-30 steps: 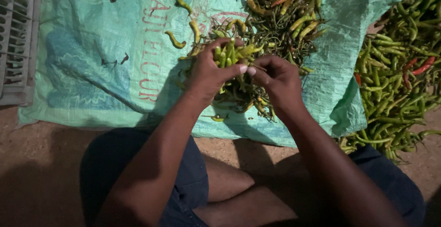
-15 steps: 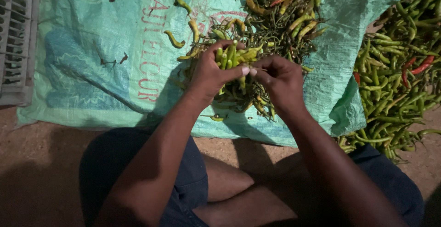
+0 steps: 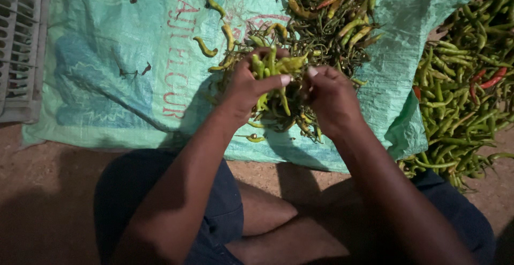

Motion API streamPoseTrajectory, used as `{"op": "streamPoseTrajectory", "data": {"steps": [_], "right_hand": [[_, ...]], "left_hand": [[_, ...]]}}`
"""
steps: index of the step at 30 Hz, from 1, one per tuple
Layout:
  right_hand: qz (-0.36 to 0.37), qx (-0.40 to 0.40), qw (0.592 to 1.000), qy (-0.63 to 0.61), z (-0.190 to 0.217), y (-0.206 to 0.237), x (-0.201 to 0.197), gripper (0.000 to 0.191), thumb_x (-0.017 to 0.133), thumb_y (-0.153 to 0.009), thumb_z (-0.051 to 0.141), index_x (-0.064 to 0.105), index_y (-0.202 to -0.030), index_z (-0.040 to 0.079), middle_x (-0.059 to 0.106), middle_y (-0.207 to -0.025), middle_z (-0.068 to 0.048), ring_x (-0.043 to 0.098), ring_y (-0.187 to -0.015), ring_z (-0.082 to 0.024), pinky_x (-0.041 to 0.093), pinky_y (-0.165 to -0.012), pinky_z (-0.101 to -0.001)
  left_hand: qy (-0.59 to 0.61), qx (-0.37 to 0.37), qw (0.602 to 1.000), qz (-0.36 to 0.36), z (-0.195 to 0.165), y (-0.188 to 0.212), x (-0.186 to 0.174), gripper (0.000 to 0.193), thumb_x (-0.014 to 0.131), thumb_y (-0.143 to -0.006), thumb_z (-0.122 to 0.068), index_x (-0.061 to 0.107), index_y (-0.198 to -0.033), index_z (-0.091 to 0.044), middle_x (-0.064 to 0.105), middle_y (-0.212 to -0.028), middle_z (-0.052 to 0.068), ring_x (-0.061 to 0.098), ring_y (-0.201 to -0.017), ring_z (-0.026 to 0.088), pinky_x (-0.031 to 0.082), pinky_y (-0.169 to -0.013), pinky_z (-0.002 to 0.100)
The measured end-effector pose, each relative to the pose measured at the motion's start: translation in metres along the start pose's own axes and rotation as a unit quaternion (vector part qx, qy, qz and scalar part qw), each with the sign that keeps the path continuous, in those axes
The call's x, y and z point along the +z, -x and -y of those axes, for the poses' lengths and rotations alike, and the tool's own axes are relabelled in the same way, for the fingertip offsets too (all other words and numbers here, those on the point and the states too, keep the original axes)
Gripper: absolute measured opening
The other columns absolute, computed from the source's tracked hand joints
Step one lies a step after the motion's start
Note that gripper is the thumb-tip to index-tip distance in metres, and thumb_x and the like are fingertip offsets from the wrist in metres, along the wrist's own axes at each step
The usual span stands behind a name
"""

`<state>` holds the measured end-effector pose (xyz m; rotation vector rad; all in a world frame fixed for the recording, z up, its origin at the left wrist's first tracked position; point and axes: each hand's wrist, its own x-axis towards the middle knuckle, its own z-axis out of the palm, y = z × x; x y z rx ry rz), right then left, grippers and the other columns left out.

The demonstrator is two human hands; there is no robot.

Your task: The person sits on the floor in front of a sack holding a pile of green chilies and removes stems and debris from the chilies by hand, placing cleaned chilies in one hand and discarding stems back onto the pile.

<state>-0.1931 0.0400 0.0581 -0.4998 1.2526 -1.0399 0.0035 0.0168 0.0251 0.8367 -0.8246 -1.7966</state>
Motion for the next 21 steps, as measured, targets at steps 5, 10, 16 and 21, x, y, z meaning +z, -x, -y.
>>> {"op": "streamPoseTrajectory", "data": {"steps": [5,10,16,21], "right_hand": [[-0.046,-0.131,0.985,0.1,0.013,0.004,0.007,0.026,0.062,-0.099,0.014,0.063,-0.124,0.006,0.063,-0.094,-0.002,0.058,-0.074,-0.012,0.05,-0.06,-0.0292],[-0.04,-0.255,0.95,0.174,0.026,0.007,-0.003,0.02,0.063,-0.101,0.002,0.065,-0.121,0.0,0.066,-0.097,-0.005,0.058,-0.074,-0.011,0.05,-0.063,-0.0263],[-0.08,-0.15,0.932,0.319,0.021,-0.004,-0.018,0.013,0.07,-0.096,0.009,0.071,-0.106,0.0,0.067,-0.084,-0.008,0.048,-0.061,-0.016,0.036,-0.052,-0.0332],[-0.01,-0.176,0.733,0.657,-0.016,-0.002,-0.004,0.022,0.082,-0.087,0.026,0.077,-0.102,0.011,0.075,-0.097,-0.015,0.073,-0.084,-0.034,0.057,-0.075,-0.0474]], "left_hand": [[0.137,-0.025,0.99,0.009,-0.008,-0.001,-0.005,0.048,0.076,-0.083,-0.006,0.066,-0.13,-0.008,0.072,-0.114,0.015,0.07,-0.096,0.025,0.061,-0.089,0.04],[0.229,-0.039,0.972,0.043,-0.016,0.002,-0.01,0.05,0.068,-0.087,-0.007,0.061,-0.136,-0.01,0.071,-0.116,0.017,0.071,-0.1,0.026,0.062,-0.086,0.043],[0.322,-0.036,0.943,0.073,-0.008,-0.001,-0.018,0.048,0.068,-0.089,-0.005,0.058,-0.136,-0.008,0.067,-0.115,0.012,0.068,-0.1,0.022,0.062,-0.092,0.046],[0.347,-0.018,0.936,0.047,0.022,-0.008,-0.04,0.037,0.071,-0.099,-0.003,0.056,-0.133,-0.002,0.063,-0.115,0.011,0.063,-0.097,0.02,0.057,-0.089,0.044]]}}
